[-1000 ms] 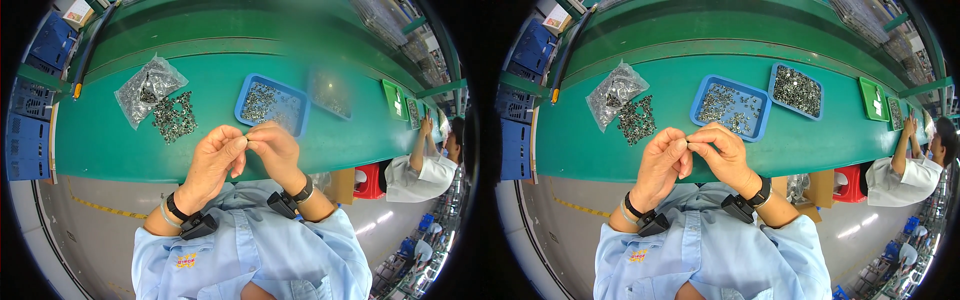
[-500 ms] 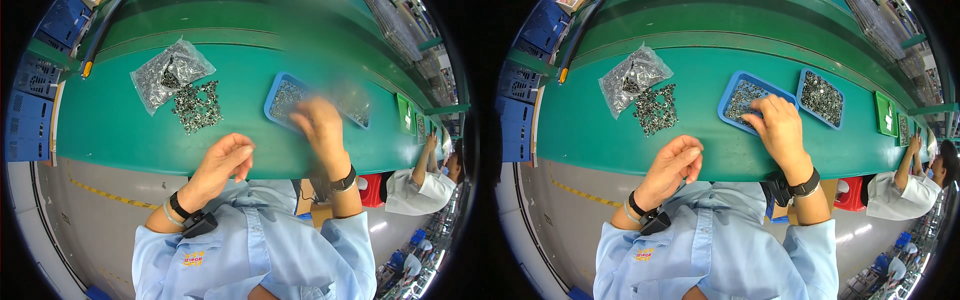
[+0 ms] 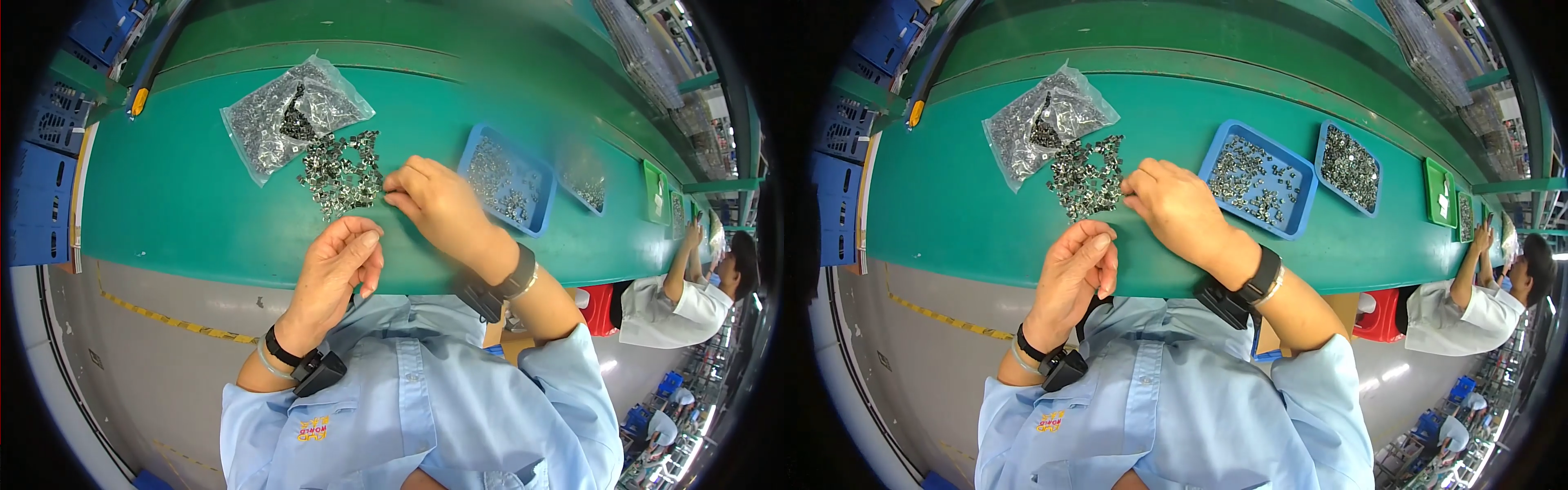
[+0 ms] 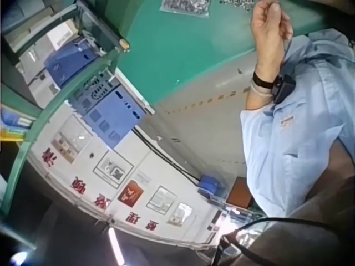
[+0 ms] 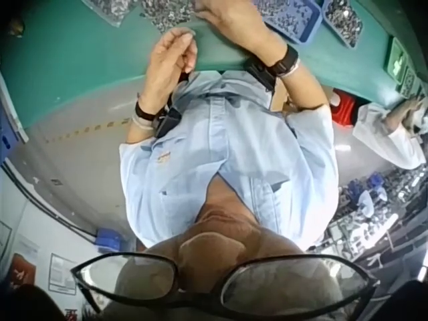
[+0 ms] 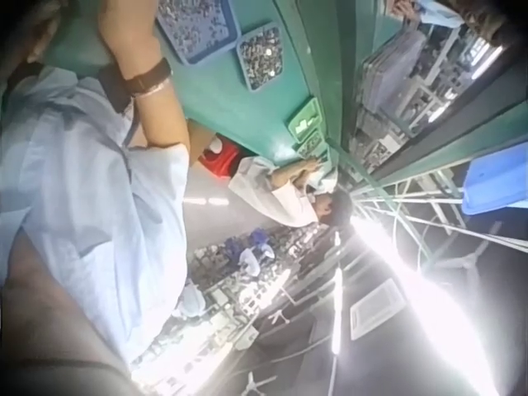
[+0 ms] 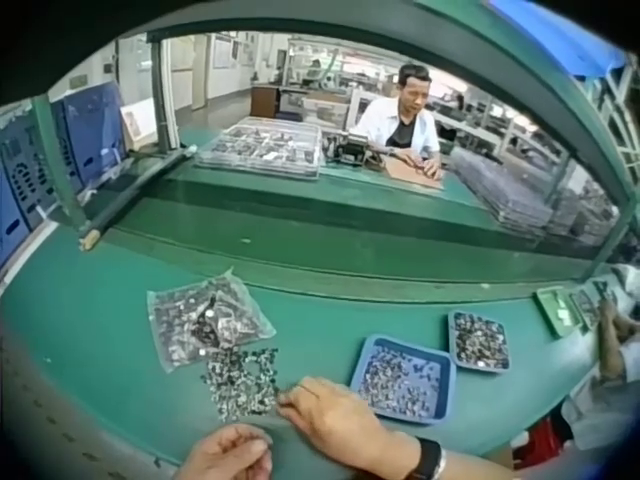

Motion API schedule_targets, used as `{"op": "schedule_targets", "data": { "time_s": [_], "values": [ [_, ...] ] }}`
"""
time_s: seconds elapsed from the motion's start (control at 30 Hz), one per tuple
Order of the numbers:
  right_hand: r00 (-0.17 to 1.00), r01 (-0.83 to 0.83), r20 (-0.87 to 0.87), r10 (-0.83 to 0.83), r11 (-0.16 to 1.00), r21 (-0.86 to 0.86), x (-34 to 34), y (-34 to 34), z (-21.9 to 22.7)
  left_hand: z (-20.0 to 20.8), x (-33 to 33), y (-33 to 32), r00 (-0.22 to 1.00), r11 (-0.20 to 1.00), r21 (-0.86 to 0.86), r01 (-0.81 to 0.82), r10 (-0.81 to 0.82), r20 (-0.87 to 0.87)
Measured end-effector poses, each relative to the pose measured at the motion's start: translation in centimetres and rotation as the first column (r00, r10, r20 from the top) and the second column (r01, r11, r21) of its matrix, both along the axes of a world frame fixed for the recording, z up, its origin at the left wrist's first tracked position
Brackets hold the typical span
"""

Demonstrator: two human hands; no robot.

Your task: The person picks up a small metal component from a blue tray and joins it with another piece from a pile on the table. After pressing the parts together by hand, the person places the assembled unit into a separate blue tray and repeats the process.

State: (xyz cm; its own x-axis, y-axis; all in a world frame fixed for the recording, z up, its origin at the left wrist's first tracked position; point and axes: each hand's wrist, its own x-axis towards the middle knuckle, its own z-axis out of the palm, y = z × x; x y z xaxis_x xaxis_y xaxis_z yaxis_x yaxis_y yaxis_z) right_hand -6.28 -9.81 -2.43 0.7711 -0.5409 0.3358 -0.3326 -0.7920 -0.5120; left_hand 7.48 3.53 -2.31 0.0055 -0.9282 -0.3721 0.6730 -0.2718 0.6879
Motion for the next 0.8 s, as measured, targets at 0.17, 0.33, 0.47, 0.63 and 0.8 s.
{"op": "schedule_targets", "data": {
  "time_s": [0.17,0.33,0.47,0.63,0.8],
  "values": [
    [0.995,-0.091,0.045,0.088,0.993,0.072,-2.1,0.5,2.8,1.0,-0.9,-1.5,1.000,1.000,0.003,0.016,-0.016,-0.005],
    [0.992,-0.093,0.090,0.083,0.989,0.115,-4.4,1.0,4.0,0.8,-2.9,-2.9,0.998,0.995,-0.076,0.061,-0.062,-0.012],
    [0.986,-0.085,0.159,0.055,0.978,0.190,-6.0,0.7,4.0,0.5,-4.2,-3.6,0.994,0.983,-0.151,0.105,-0.104,0.018],
    [0.951,-0.102,0.310,-0.024,0.917,0.386,-7.6,0.7,3.4,0.7,-5.2,-4.2,0.987,0.975,-0.180,0.130,-0.111,0.113],
    [0.935,-0.046,0.338,-0.106,0.910,0.413,-8.7,1.1,2.8,0.6,-5.9,-4.0,0.912,0.965,-0.222,0.141,-0.039,0.408]
  ]
}}
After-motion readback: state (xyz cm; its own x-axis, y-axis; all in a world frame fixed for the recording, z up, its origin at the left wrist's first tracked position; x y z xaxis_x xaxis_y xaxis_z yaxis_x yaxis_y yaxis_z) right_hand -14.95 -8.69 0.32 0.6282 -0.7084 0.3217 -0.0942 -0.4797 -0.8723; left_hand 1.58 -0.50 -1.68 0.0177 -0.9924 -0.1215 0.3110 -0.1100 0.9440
